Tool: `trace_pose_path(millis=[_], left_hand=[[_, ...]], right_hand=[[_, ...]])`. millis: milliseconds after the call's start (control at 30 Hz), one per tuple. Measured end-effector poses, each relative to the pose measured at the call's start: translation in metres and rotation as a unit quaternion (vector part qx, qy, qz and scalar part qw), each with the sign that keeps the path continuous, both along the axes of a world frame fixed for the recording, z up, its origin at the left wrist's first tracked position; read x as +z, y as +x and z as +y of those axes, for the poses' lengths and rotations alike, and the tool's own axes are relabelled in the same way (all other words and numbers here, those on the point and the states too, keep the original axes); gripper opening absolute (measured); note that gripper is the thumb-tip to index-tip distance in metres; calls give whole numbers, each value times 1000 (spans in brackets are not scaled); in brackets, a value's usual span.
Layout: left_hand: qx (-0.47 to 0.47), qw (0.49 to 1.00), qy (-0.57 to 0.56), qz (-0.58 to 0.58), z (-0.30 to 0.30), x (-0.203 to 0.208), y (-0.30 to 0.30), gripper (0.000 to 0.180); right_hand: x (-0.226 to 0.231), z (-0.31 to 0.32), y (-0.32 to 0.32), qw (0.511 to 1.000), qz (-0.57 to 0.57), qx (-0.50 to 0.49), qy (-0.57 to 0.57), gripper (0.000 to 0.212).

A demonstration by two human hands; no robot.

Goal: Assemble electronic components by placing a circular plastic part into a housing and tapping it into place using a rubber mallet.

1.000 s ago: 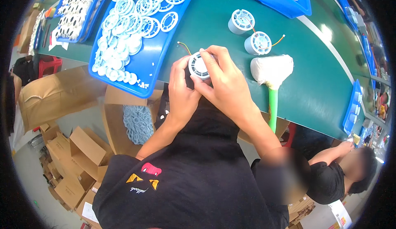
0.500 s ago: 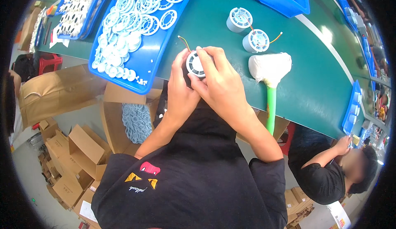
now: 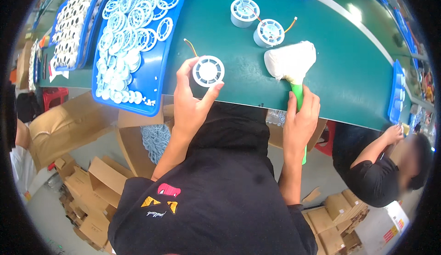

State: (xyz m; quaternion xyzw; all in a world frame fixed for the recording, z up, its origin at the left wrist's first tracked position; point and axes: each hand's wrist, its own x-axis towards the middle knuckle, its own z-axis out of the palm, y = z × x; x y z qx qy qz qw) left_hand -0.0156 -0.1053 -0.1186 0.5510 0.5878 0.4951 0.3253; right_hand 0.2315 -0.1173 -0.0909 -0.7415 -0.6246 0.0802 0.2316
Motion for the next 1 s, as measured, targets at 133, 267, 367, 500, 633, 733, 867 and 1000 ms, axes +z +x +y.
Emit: trace_pose_path(millis=[133, 267, 367, 500, 633, 733, 867, 1000], left_hand=[[-8, 1000, 18, 8, 3, -7, -2, 70], [-17, 1000, 13, 13, 4, -2, -6, 69], [-25, 1000, 12, -6, 5, -5, -6, 69], [-29, 999, 20, -13, 5, -5, -8, 69], [-37, 998, 48, -1, 4, -8, -12, 71], [-49, 997, 33, 45, 2, -8, -18, 77], [-46, 996, 72, -4, 2, -17, -19, 86], [-37, 998, 50, -20, 1, -19, -20, 89]], right_hand=[[9, 0, 0, 996, 52, -18, -66, 34], [38, -14, -1, 927, 292, 22, -236, 30], [63, -27, -3, 899, 341, 81, -261, 35], [73, -21, -16, 899, 419, 87, -97, 25], [68, 28, -34, 945, 140, 220, -199, 18], [58, 37, -27, 941, 234, 169, -177, 15], [67, 30, -32, 952, 253, 88, -150, 13], [48, 33, -20, 952, 170, 178, -180, 17]])
